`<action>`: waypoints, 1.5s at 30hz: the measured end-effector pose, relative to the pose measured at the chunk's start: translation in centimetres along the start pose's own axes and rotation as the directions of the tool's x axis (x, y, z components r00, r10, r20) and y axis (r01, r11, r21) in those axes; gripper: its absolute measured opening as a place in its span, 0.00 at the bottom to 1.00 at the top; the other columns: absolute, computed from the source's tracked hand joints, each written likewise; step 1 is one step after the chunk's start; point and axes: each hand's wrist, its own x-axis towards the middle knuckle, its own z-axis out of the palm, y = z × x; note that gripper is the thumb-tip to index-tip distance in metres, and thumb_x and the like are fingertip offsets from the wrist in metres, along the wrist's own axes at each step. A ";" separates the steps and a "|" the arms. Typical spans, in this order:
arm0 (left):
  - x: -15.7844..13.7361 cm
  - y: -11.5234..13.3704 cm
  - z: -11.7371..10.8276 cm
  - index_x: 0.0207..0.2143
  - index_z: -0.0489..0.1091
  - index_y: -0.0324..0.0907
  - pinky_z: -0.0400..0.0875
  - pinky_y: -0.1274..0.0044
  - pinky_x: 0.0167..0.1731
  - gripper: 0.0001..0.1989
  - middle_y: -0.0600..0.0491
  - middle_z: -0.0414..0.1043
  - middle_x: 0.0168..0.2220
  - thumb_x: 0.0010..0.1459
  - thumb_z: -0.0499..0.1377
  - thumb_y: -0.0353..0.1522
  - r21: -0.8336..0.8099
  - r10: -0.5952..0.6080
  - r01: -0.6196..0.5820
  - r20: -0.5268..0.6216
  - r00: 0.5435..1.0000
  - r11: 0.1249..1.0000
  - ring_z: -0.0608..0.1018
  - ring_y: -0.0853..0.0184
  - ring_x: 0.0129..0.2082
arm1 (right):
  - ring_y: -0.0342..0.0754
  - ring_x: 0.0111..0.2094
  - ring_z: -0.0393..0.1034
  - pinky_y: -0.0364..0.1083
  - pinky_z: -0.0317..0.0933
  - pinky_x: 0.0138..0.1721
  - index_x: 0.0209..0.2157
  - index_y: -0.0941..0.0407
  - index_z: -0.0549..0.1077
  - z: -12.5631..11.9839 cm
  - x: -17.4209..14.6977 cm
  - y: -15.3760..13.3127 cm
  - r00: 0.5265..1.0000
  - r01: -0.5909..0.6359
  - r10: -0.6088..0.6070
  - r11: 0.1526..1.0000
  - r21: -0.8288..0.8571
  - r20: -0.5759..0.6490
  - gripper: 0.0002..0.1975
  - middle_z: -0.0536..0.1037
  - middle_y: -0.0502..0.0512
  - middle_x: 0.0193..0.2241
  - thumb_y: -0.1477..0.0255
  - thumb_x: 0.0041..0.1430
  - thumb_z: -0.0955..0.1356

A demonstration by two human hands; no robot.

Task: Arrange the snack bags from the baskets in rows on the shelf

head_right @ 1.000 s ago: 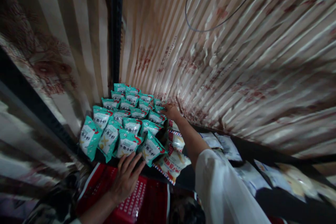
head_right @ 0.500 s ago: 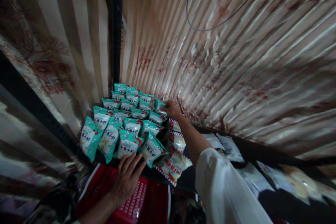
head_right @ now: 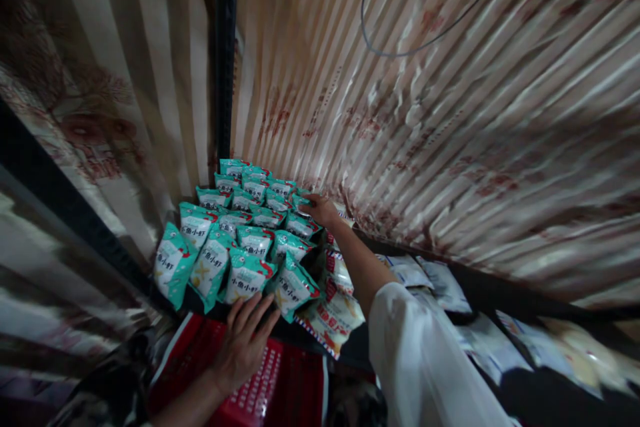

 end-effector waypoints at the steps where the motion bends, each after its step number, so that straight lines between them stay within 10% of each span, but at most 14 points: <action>1: 0.0 0.0 0.0 0.51 0.70 0.44 0.44 0.67 0.63 0.18 0.51 0.71 0.54 0.59 0.53 0.28 -0.001 0.000 0.000 -0.001 1.000 1.000 0.60 0.64 0.61 | 0.49 0.41 0.74 0.46 0.67 0.43 0.49 0.56 0.73 0.1 0.0 0.0 1.000 0.008 -0.008 1.000 -0.001 0.004 0.19 0.80 0.53 0.41 0.68 0.54 0.70; 7: 0.0 0.0 0.0 0.52 0.70 0.44 0.45 0.66 0.62 0.19 0.50 0.70 0.54 0.58 0.52 0.27 0.002 0.005 -0.005 0.004 1.000 1.000 0.60 0.63 0.62 | 0.50 0.41 0.75 0.47 0.67 0.44 0.51 0.56 0.71 0.3 -0.2 -0.7 0.999 -0.022 0.023 1.000 -0.016 0.033 0.21 0.79 0.55 0.43 0.69 0.56 0.69; 16: -0.1 -0.2 -0.3 0.53 0.68 0.43 0.45 0.65 0.62 0.20 0.49 0.68 0.56 0.58 0.53 0.27 -0.024 0.017 -0.017 0.016 1.000 1.000 0.59 0.62 0.62 | 0.52 0.43 0.73 0.52 0.66 0.47 0.43 0.57 0.75 -3.3 -6.7 -5.3 0.891 0.194 -0.122 0.973 0.126 -0.437 0.18 0.79 0.59 0.42 0.60 0.60 0.63; 27: -0.2 0.0 -1.1 0.48 0.70 0.42 0.54 0.61 0.59 0.18 0.46 0.69 0.55 0.57 0.51 0.24 -0.050 0.030 -0.032 -0.045 0.999 0.998 0.58 0.58 0.63 | 0.54 0.50 0.68 0.55 0.66 0.50 0.51 0.53 0.69 -3.7 -20.9 -9.4 0.910 0.370 -0.384 0.923 -0.108 -0.159 0.18 0.74 0.61 0.48 0.63 0.62 0.64; 45: -1.2 -0.9 -3.4 0.52 0.66 0.41 0.62 0.59 0.55 0.23 0.42 0.56 0.62 0.55 0.52 0.20 0.020 -0.001 0.002 -0.084 0.997 1.000 0.55 0.54 0.64 | 0.54 0.44 0.71 0.49 0.65 0.44 0.58 0.56 0.64 -1.3 -21.1 -8.9 0.987 0.159 -0.149 0.937 -0.311 0.054 0.25 0.77 0.60 0.44 0.70 0.59 0.67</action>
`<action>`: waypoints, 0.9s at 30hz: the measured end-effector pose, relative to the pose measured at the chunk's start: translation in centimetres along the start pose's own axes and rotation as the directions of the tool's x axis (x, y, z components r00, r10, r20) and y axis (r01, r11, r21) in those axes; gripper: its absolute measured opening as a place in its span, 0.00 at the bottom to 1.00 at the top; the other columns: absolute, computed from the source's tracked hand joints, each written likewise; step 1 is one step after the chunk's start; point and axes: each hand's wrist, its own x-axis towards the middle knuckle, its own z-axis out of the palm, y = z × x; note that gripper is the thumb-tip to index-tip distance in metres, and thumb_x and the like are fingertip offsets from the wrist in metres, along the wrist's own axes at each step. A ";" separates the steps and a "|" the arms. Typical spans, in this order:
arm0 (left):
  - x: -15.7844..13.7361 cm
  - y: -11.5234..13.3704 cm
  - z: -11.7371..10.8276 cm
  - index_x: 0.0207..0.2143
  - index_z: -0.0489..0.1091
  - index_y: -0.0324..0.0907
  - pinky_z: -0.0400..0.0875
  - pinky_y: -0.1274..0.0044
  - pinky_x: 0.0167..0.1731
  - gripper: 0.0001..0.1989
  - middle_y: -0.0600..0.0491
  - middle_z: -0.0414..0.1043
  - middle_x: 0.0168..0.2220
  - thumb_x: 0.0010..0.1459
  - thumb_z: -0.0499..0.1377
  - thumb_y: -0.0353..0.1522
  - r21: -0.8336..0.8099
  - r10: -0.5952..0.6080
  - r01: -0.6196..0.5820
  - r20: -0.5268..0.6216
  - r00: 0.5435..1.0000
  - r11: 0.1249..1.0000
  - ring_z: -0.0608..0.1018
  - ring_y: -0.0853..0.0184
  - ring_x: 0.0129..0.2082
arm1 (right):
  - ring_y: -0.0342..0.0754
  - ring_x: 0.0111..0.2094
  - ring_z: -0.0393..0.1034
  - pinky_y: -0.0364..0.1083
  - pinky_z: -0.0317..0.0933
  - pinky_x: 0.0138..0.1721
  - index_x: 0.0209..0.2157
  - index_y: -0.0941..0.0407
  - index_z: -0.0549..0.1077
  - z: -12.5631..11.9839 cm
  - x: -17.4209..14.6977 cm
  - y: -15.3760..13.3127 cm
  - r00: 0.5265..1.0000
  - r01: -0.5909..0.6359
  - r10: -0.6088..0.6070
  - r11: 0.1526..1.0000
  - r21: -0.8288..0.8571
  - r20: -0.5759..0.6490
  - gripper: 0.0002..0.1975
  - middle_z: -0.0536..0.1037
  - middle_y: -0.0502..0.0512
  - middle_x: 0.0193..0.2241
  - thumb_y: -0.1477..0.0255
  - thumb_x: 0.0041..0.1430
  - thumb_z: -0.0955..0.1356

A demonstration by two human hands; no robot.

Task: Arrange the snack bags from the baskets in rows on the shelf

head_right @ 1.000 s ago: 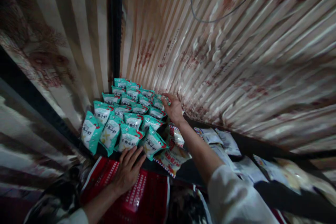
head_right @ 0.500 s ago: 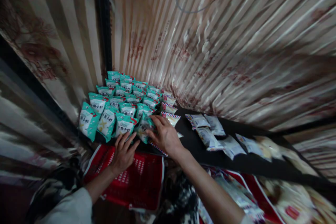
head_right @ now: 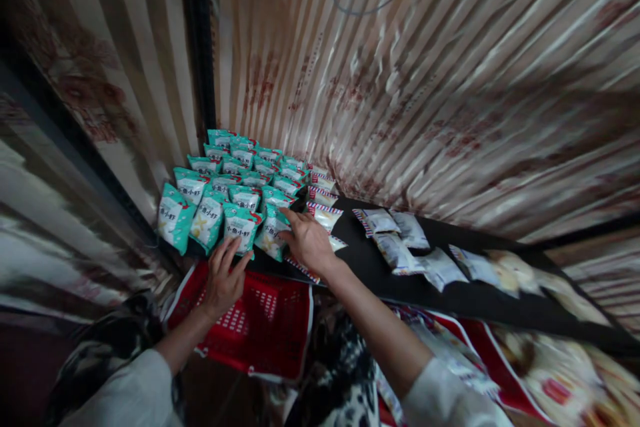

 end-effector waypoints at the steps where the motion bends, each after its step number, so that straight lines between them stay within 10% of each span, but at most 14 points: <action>1: -0.1 0.0 -0.1 0.53 0.66 0.41 0.62 0.59 0.55 0.23 0.42 0.56 0.63 0.55 0.52 0.20 -0.001 -0.010 0.010 0.003 1.000 1.000 0.55 0.53 0.64 | 0.54 0.45 0.71 0.49 0.65 0.43 0.58 0.56 0.63 0.0 0.0 0.1 1.000 -0.001 0.001 1.000 0.007 0.010 0.25 0.77 0.60 0.44 0.70 0.58 0.67; 27: -0.6 -0.1 0.4 0.56 0.64 0.44 0.58 0.59 0.57 0.26 0.45 0.54 0.64 0.55 0.52 0.21 0.000 -0.034 0.034 0.007 0.999 0.999 0.54 0.55 0.65 | 0.56 0.55 0.63 0.57 0.60 0.54 0.57 0.58 0.63 2.3 1.1 0.9 0.980 0.179 -0.171 0.981 0.071 -0.106 0.22 0.68 0.66 0.53 0.72 0.61 0.63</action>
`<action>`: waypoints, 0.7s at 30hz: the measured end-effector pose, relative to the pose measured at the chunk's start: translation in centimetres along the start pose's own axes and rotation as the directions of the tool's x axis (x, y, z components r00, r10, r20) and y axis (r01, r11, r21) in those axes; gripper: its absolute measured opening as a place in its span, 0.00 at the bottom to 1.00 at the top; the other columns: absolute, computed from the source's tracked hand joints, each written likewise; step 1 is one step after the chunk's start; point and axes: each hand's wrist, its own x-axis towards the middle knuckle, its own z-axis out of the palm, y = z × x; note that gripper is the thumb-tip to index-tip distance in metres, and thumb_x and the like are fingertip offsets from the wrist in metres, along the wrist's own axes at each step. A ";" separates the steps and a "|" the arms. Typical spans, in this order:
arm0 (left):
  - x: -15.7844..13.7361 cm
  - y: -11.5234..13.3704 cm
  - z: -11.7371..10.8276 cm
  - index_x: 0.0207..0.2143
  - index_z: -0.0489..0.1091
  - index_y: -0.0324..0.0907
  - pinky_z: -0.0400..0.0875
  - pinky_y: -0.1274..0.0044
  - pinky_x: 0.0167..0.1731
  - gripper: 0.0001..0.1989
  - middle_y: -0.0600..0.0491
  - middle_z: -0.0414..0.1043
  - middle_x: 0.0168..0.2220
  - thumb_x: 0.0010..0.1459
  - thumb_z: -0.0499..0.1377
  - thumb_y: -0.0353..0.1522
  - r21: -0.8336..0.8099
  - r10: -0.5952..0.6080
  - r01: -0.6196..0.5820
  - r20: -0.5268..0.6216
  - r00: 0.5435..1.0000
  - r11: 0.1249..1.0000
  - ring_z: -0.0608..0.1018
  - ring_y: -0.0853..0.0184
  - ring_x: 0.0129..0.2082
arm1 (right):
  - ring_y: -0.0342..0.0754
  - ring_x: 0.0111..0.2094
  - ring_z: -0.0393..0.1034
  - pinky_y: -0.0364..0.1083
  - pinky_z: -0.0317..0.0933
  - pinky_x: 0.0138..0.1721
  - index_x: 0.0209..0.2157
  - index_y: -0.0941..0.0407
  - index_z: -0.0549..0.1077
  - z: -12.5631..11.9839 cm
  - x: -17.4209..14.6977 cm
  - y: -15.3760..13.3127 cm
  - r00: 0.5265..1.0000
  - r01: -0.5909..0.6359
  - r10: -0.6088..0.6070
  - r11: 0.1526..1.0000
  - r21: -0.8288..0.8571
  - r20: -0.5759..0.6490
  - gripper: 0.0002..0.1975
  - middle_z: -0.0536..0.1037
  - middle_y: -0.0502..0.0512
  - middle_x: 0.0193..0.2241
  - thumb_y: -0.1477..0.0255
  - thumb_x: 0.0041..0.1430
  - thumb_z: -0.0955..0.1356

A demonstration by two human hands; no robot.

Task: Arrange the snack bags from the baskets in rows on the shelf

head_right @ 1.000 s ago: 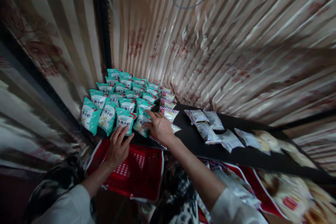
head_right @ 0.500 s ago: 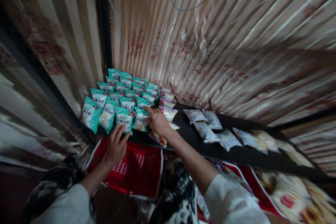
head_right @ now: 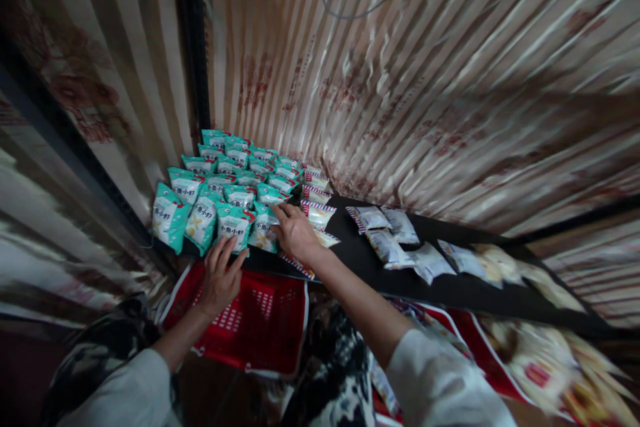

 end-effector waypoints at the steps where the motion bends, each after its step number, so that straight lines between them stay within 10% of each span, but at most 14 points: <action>1: 0.0 0.0 0.0 0.55 0.65 0.44 0.57 0.59 0.57 0.25 0.45 0.55 0.64 0.55 0.52 0.21 0.005 -0.002 0.002 0.000 1.000 1.000 0.54 0.55 0.65 | 0.57 0.55 0.62 0.58 0.60 0.54 0.57 0.58 0.63 0.0 -0.2 0.0 1.000 0.001 -0.001 1.000 0.009 -0.027 0.23 0.67 0.66 0.54 0.72 0.61 0.63; 8: 0.0 0.5 0.0 0.53 0.67 0.44 0.56 0.58 0.58 0.24 0.45 0.56 0.63 0.55 0.53 0.21 0.032 0.018 -0.017 -0.017 1.000 0.999 0.54 0.54 0.65 | 0.55 0.59 0.58 0.58 0.57 0.58 0.57 0.54 0.62 -1.7 -3.8 -0.4 0.950 0.026 0.013 0.992 0.123 -0.312 0.20 0.63 0.63 0.58 0.68 0.63 0.62; 13: -0.1 1.8 0.3 0.52 0.69 0.43 0.58 0.61 0.57 0.22 0.43 0.59 0.61 0.55 0.53 0.21 0.007 0.079 -0.079 -0.003 0.997 0.997 0.55 0.54 0.64 | 0.56 0.58 0.58 0.61 0.57 0.57 0.55 0.52 0.63 -2.7 -8.3 1.4 0.743 -0.231 0.328 0.944 0.237 -0.584 0.19 0.64 0.62 0.56 0.66 0.63 0.61; 16: -0.4 2.8 0.7 0.51 0.69 0.41 0.60 0.63 0.57 0.21 0.43 0.63 0.59 0.55 0.53 0.21 -0.023 0.110 -0.109 0.034 0.993 0.994 0.56 0.55 0.64 | 0.57 0.55 0.62 0.61 0.61 0.52 0.56 0.55 0.62 -1.1 -10.8 3.0 0.617 -0.360 0.536 0.843 0.399 -0.576 0.23 0.67 0.64 0.53 0.61 0.62 0.62; 21: -0.9 3.8 1.1 0.51 0.70 0.41 0.59 0.64 0.57 0.21 0.43 0.64 0.58 0.56 0.51 0.22 -0.041 0.151 -0.147 0.108 0.983 0.988 0.56 0.56 0.64 | 0.57 0.54 0.64 0.60 0.62 0.52 0.58 0.57 0.60 3.4 -13.0 3.6 0.654 -0.409 0.657 0.724 0.556 -0.374 0.29 0.67 0.66 0.54 0.57 0.58 0.64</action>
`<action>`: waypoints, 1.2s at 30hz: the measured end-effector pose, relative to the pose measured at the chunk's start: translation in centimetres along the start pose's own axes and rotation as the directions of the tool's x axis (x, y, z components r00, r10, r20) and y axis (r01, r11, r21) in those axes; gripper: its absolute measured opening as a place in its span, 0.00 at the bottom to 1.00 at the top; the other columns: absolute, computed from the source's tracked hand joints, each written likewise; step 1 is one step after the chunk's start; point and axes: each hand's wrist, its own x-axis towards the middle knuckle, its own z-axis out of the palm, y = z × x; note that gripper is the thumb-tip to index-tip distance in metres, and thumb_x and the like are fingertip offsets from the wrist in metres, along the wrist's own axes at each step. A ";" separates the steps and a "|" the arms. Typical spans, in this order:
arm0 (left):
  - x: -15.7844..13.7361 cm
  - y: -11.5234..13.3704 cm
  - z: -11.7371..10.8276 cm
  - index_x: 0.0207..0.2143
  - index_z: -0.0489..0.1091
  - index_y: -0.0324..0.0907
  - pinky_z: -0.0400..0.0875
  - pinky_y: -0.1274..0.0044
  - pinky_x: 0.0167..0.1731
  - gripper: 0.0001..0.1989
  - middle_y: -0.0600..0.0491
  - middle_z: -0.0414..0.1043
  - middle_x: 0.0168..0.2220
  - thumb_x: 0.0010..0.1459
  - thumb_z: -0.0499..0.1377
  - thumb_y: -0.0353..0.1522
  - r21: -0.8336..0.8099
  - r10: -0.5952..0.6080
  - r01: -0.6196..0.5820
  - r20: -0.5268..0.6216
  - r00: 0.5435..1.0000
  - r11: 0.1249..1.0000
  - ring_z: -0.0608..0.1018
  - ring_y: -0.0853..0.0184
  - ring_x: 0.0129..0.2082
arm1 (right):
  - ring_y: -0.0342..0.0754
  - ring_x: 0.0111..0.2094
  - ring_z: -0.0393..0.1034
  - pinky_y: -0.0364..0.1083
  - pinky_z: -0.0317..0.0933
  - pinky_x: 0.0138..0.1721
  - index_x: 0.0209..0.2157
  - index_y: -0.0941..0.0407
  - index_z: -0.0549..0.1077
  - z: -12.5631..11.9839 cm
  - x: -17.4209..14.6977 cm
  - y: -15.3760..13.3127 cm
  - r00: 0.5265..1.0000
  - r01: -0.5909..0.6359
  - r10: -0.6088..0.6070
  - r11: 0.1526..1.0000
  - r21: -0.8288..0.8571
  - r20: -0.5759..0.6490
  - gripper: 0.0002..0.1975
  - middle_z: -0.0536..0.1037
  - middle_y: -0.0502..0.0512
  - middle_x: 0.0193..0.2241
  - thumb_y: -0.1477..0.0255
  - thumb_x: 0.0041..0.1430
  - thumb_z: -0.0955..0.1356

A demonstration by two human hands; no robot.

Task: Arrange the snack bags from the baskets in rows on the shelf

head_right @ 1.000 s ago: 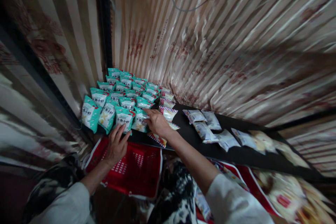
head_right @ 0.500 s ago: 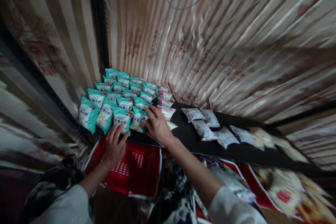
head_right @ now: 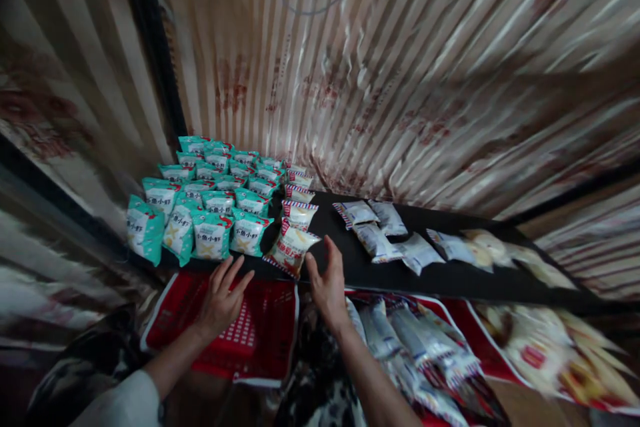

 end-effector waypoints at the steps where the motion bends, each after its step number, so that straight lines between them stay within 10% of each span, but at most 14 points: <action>1: 0.0 0.1 0.0 0.51 0.70 0.41 0.59 0.64 0.57 0.21 0.43 0.64 0.58 0.57 0.51 0.22 0.001 0.006 -0.006 0.018 1.000 1.000 0.56 0.56 0.64 | 0.58 0.54 0.64 0.60 0.62 0.53 0.58 0.58 0.60 0.6 -0.5 0.4 1.000 -0.021 0.021 1.000 0.006 0.021 0.31 0.67 0.66 0.54 0.57 0.57 0.65; 13: 1.6 1.4 0.9 0.58 0.63 0.44 0.63 0.62 0.55 0.27 0.45 0.55 0.63 0.56 0.52 0.22 0.014 0.053 -0.054 0.057 0.997 0.998 0.56 0.55 0.64 | 0.56 0.50 0.70 0.58 0.63 0.52 0.57 0.59 0.62 2.9 -2.6 1.2 0.974 -0.191 0.160 0.960 0.206 0.158 0.29 0.74 0.65 0.50 0.59 0.57 0.65; 36: 4.0 0.8 2.1 0.57 0.64 0.46 0.57 0.62 0.58 0.25 0.48 0.57 0.63 0.57 0.53 0.24 0.031 0.103 -0.103 0.005 0.995 0.994 0.54 0.55 0.64 | 0.56 0.50 0.69 0.57 0.64 0.51 0.57 0.58 0.62 5.6 -1.5 1.2 0.991 -0.084 0.064 0.980 0.178 0.118 0.27 0.72 0.66 0.51 0.61 0.59 0.64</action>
